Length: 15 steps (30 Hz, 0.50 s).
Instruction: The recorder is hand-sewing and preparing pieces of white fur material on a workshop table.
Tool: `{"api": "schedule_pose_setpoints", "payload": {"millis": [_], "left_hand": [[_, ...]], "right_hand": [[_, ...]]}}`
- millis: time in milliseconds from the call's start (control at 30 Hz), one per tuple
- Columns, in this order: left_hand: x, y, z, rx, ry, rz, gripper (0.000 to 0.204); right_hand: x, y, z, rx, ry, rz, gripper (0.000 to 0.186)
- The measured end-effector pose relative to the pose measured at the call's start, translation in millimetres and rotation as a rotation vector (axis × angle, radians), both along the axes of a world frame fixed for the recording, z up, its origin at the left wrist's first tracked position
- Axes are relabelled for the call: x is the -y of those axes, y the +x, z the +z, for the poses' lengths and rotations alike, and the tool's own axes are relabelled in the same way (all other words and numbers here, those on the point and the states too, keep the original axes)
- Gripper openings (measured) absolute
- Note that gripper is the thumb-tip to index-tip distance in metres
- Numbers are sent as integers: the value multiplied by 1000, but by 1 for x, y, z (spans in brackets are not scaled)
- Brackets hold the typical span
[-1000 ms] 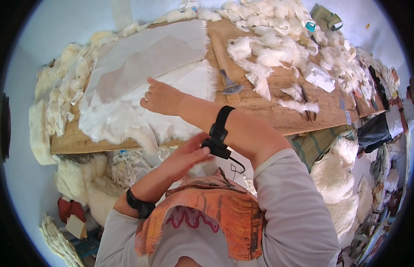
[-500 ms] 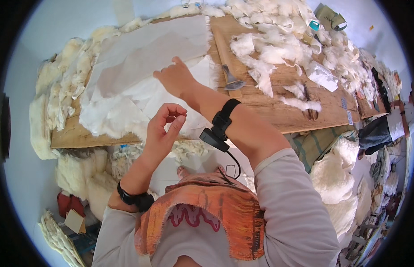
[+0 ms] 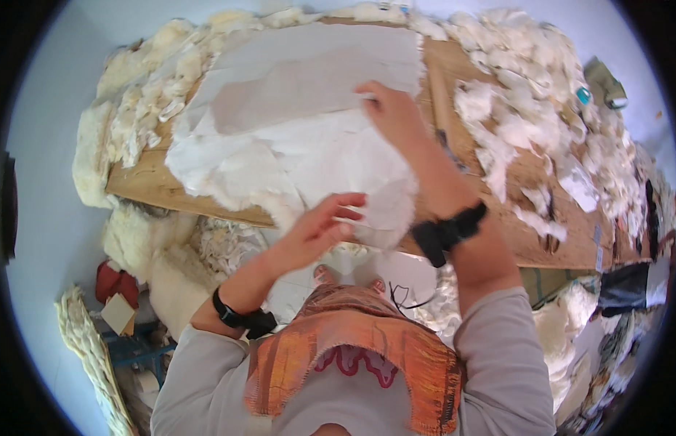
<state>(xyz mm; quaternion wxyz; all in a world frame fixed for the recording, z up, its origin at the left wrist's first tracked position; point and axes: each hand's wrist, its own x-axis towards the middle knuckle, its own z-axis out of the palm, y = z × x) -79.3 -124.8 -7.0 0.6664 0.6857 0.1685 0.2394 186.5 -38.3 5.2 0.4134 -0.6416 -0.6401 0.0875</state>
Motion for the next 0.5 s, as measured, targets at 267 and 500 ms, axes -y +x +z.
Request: {"api": "schedule_pose_setpoints", "payload": {"millis": [267,500], "left_hand": [[-142,-172,-65,-755,1078,547,68],[-173,-146,-72,-814,1016,472,77]], "right_hand": [[70,165,-84,311,-301,-364,31],[75,152,-118,204,-448,-407,29]]}}
